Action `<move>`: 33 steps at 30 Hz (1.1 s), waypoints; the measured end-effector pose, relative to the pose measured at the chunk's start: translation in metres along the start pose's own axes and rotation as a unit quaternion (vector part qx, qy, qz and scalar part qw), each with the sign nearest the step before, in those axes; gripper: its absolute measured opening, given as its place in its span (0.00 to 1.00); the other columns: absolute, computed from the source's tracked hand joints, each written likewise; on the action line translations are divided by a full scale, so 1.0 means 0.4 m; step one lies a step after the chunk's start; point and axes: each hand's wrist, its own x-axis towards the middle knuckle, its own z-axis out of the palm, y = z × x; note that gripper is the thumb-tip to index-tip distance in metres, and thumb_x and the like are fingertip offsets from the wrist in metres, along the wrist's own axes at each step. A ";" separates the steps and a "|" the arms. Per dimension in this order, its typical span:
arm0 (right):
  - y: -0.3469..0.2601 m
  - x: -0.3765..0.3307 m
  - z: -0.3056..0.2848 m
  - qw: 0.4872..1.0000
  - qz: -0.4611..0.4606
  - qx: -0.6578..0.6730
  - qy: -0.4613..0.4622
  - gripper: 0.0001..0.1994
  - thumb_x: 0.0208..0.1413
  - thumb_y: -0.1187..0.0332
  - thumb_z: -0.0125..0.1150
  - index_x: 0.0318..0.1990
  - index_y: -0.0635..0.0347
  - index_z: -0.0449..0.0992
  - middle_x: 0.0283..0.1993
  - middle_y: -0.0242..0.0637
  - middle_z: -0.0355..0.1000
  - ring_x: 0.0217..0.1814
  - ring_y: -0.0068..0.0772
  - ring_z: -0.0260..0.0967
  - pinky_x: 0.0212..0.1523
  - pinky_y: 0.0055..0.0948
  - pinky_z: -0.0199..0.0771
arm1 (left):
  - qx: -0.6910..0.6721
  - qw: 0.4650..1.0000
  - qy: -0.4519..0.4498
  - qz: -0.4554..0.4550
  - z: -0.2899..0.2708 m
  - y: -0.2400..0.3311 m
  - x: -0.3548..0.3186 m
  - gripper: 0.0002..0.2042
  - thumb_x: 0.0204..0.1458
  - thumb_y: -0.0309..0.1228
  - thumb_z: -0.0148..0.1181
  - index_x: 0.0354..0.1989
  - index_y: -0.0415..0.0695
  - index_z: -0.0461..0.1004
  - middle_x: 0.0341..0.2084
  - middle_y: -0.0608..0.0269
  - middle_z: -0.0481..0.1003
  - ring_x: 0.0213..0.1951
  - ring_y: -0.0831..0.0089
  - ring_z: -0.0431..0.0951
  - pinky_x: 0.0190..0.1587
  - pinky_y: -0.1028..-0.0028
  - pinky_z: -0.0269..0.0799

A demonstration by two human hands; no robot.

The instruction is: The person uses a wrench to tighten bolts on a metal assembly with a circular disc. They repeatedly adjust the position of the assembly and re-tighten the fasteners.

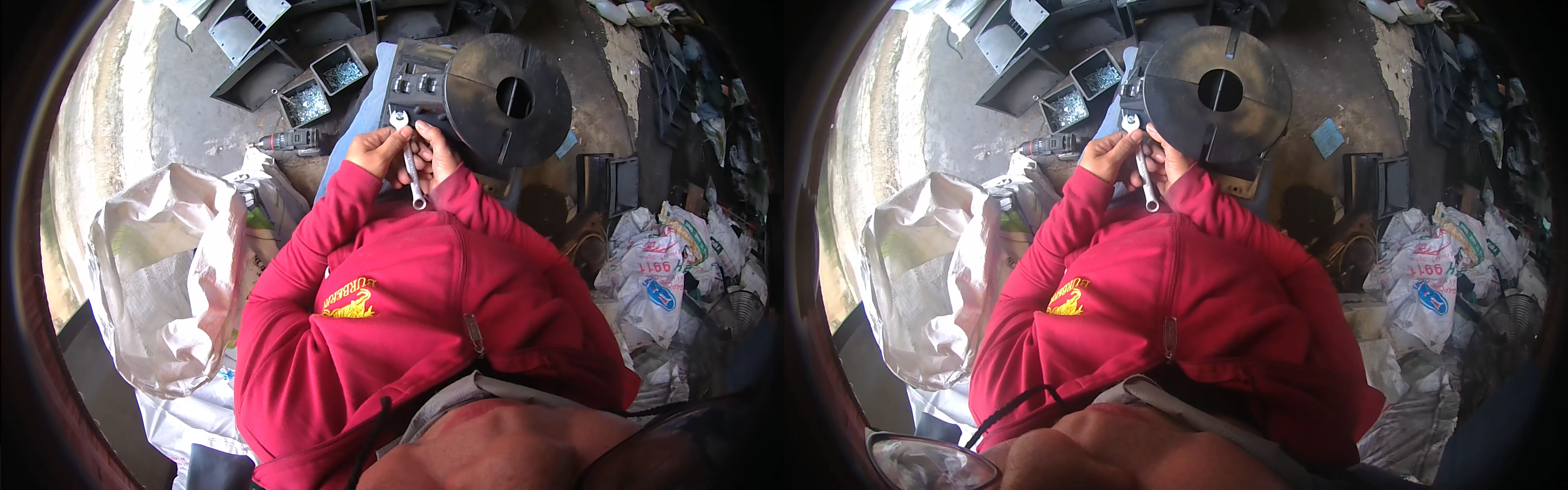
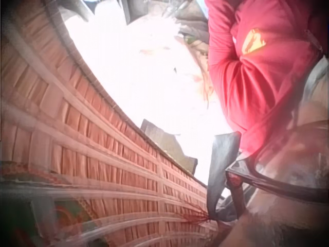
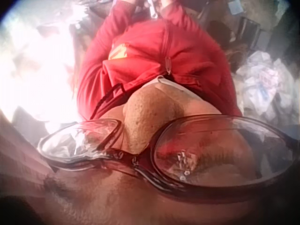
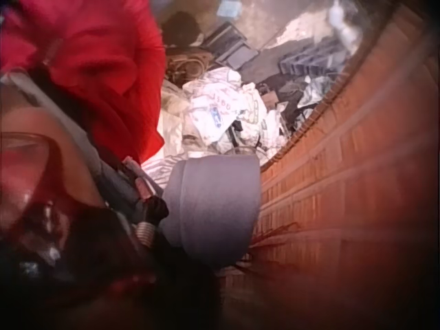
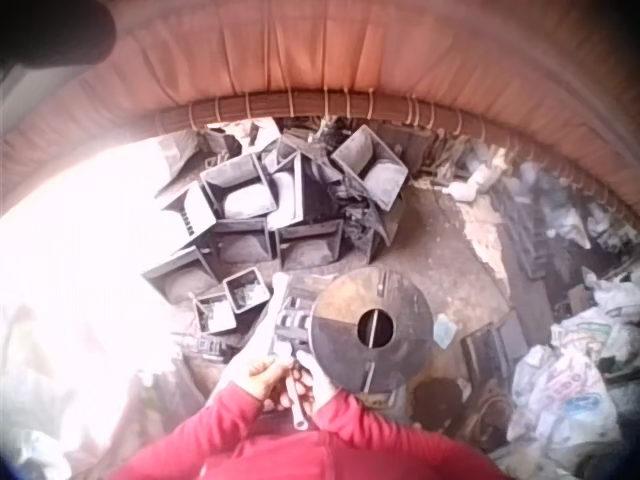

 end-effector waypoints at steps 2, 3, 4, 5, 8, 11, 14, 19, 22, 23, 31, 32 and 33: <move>0.004 -0.002 0.000 1.000 0.021 0.006 0.001 0.23 0.53 0.48 0.57 0.15 0.50 0.57 0.11 0.28 0.53 0.11 0.33 0.62 0.17 0.34 0.70 | -0.002 1.000 -0.002 -0.007 0.001 0.008 0.007 0.15 0.59 0.41 0.52 0.33 0.38 0.73 0.21 0.59 0.77 0.14 0.76 0.73 0.15 0.78 0.67; 0.001 -0.008 0.003 1.000 0.031 0.006 0.003 0.23 0.53 0.48 0.57 0.16 0.50 0.58 0.11 0.28 0.53 0.12 0.34 0.63 0.17 0.36 0.70 | -0.005 1.000 -0.009 -0.011 0.000 0.007 0.012 0.15 0.59 0.41 0.53 0.32 0.39 0.73 0.20 0.60 0.77 0.14 0.76 0.73 0.15 0.79 0.67; -0.001 -0.026 0.031 0.999 0.021 0.014 0.046 0.20 0.55 0.51 0.56 0.20 0.51 0.60 0.12 0.25 0.53 0.11 0.26 0.58 0.14 0.26 0.64 | -0.007 1.000 -0.016 -0.015 -0.007 0.007 0.015 0.16 0.59 0.41 0.53 0.31 0.39 0.74 0.20 0.60 0.77 0.14 0.77 0.73 0.14 0.79 0.66; -0.004 -0.017 0.021 1.000 0.010 0.008 0.029 0.19 0.55 0.52 0.56 0.21 0.51 0.61 0.12 0.23 0.53 0.10 0.22 0.55 0.13 0.23 0.60 | -0.010 1.000 -0.022 -0.019 -0.017 0.009 0.019 0.16 0.59 0.42 0.53 0.31 0.40 0.74 0.19 0.61 0.77 0.13 0.77 0.73 0.13 0.80 0.66; -0.004 -0.001 0.001 0.999 -0.016 0.023 -0.029 0.13 0.58 0.57 0.54 0.27 0.52 0.62 0.13 0.18 0.49 0.11 0.11 0.41 0.10 0.14 0.42 | 0.167 0.983 -0.070 -0.023 -0.085 0.093 0.036 0.15 0.57 0.41 0.56 0.27 0.41 0.76 0.14 0.66 0.74 0.13 0.82 0.68 0.17 0.81 0.61; -0.014 -0.010 0.012 0.999 -0.008 0.014 -0.039 0.13 0.58 0.56 0.54 0.28 0.51 0.61 0.13 0.19 0.48 0.11 0.12 0.42 0.10 0.15 0.42 | 0.286 0.954 -0.084 0.032 -0.156 0.138 0.049 0.16 0.56 0.41 0.58 0.25 0.41 0.76 0.12 0.70 0.70 0.16 0.84 0.67 0.21 0.82 0.60; -0.010 0.001 0.001 1.000 -0.013 0.015 -0.024 0.16 0.58 0.56 0.54 0.23 0.50 0.60 0.13 0.19 0.49 0.11 0.12 0.44 0.10 0.14 0.42 | 0.212 0.973 -0.095 0.010 -0.126 0.120 0.006 0.13 0.57 0.39 0.58 0.30 0.40 0.77 0.17 0.65 0.75 0.17 0.82 0.71 0.20 0.81 0.65; 0.003 0.003 -0.005 1.000 -0.004 -0.013 -0.008 0.23 0.56 0.51 0.54 0.15 0.48 0.56 0.12 0.23 0.51 0.11 0.15 0.46 0.11 0.18 0.49 | 0.116 0.990 -0.084 -0.013 -0.071 0.028 -0.001 0.14 0.59 0.40 0.53 0.33 0.40 0.74 0.22 0.61 0.79 0.16 0.81 0.74 0.15 0.84 0.63; -0.002 -0.001 0.000 1.000 0.011 -0.014 0.017 0.24 0.55 0.49 0.55 0.14 0.48 0.55 0.11 0.25 0.51 0.10 0.19 0.49 0.13 0.20 0.56 | 0.063 0.997 -0.054 0.010 -0.034 -0.008 -0.001 0.15 0.60 0.40 0.52 0.32 0.40 0.74 0.23 0.61 0.79 0.18 0.78 0.76 0.15 0.82 0.65; -0.006 -0.003 0.001 0.999 0.019 -0.011 0.023 0.24 0.54 0.48 0.55 0.14 0.48 0.55 0.11 0.25 0.52 0.10 0.20 0.50 0.13 0.21 0.58 | 0.031 0.999 -0.035 0.007 -0.023 -0.014 -0.002 0.15 0.60 0.40 0.52 0.33 0.39 0.74 0.23 0.61 0.78 0.18 0.77 0.76 0.15 0.81 0.66; 0.012 -0.008 0.009 0.998 0.016 0.055 0.026 0.24 0.54 0.50 0.56 0.15 0.50 0.55 0.13 0.29 0.55 0.12 0.32 0.61 0.15 0.31 0.66 | 0.007 1.000 -0.024 -0.003 -0.019 0.012 0.019 0.14 0.59 0.40 0.53 0.33 0.40 0.75 0.20 0.61 0.78 0.15 0.77 0.74 0.15 0.81 0.67; 0.007 -0.012 0.002 0.999 0.010 0.038 0.034 0.21 0.55 0.52 0.55 0.18 0.51 0.57 0.13 0.26 0.53 0.11 0.23 0.56 0.13 0.21 0.58 | 0.022 0.999 -0.028 -0.008 -0.022 0.022 0.019 0.14 0.59 0.40 0.54 0.32 0.40 0.75 0.20 0.61 0.78 0.14 0.78 0.73 0.15 0.81 0.66; 0.005 -0.008 -0.003 0.999 0.000 0.045 0.002 0.20 0.56 0.53 0.55 0.19 0.51 0.57 0.13 0.24 0.52 0.11 0.20 0.54 0.12 0.19 0.55 | 0.037 0.999 -0.029 -0.014 -0.032 0.029 0.018 0.14 0.59 0.40 0.54 0.32 0.40 0.75 0.20 0.62 0.78 0.14 0.79 0.72 0.15 0.82 0.66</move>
